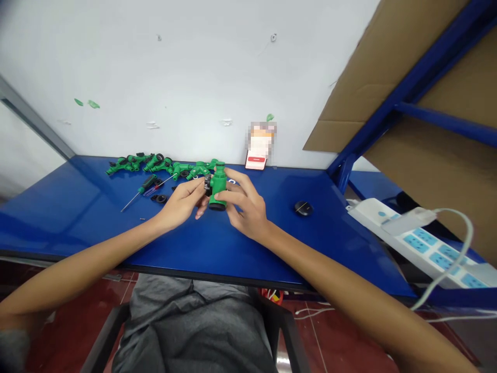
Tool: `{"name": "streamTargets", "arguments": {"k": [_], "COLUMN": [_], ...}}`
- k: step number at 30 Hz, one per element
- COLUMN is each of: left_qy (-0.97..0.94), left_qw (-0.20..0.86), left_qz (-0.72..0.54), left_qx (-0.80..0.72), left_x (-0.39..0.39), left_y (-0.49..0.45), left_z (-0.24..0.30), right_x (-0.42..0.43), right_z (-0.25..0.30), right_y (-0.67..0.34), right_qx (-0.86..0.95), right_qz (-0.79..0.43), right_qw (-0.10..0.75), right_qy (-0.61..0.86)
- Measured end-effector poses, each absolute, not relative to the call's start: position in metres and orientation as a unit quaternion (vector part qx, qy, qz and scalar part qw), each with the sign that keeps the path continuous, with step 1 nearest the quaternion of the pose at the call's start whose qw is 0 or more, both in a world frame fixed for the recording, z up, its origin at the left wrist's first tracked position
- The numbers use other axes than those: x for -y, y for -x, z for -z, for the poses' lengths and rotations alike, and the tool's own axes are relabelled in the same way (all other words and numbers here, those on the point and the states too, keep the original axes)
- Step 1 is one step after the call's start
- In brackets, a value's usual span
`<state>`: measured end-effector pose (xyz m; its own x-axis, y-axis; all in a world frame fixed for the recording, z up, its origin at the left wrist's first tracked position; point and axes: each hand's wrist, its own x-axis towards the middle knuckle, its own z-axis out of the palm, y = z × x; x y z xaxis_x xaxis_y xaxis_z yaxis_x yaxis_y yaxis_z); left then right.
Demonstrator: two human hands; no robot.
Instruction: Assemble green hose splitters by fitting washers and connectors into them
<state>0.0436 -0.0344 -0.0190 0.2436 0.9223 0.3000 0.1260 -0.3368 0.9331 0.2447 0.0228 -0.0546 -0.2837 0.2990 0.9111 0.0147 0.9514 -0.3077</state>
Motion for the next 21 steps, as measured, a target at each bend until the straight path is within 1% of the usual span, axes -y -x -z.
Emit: {"name": "streamTargets", "arguments": {"k": [2, 4, 9, 11, 15, 19, 21], "left_qy": [-0.691, -0.717, -0.767, -0.775, -0.773, -0.774, -0.786], "left_qw": [0.352, 0.261, 0.029, -0.038, -0.073, -0.107, -0.107], "left_qz": [-0.481, -0.485, -0.48, -0.476, -0.478, -0.45, -0.428], "left_qx": [-0.409, -0.427, -0.425, -0.414, -0.411, -0.433, -0.433], "left_x": [0.037, 0.04, 0.037, 0.034, 0.028, 0.026, 0.025], "left_y": [-0.044, -0.045, -0.043, -0.041, -0.04, -0.038, -0.036], "left_z": [0.016, 0.015, 0.023, 0.027, 0.033, 0.036, 0.037], "right_x": [-0.022, -0.021, -0.016, -0.015, -0.018, -0.021, -0.02], "right_z": [0.052, 0.049, 0.046, 0.044, 0.04, 0.039, 0.039], "right_y": [-0.244, -0.244, -0.24, -0.236, -0.229, -0.228, -0.229], "right_qx": [0.784, 0.78, 0.75, 0.73, 0.696, 0.645, 0.615], "right_qz": [-0.134, -0.163, -0.277, -0.322, -0.389, -0.497, -0.548], "right_qw": [0.596, 0.591, 0.582, 0.581, 0.572, 0.527, 0.501], "right_qy": [0.109, 0.125, 0.151, 0.159, 0.195, 0.244, 0.266]}}
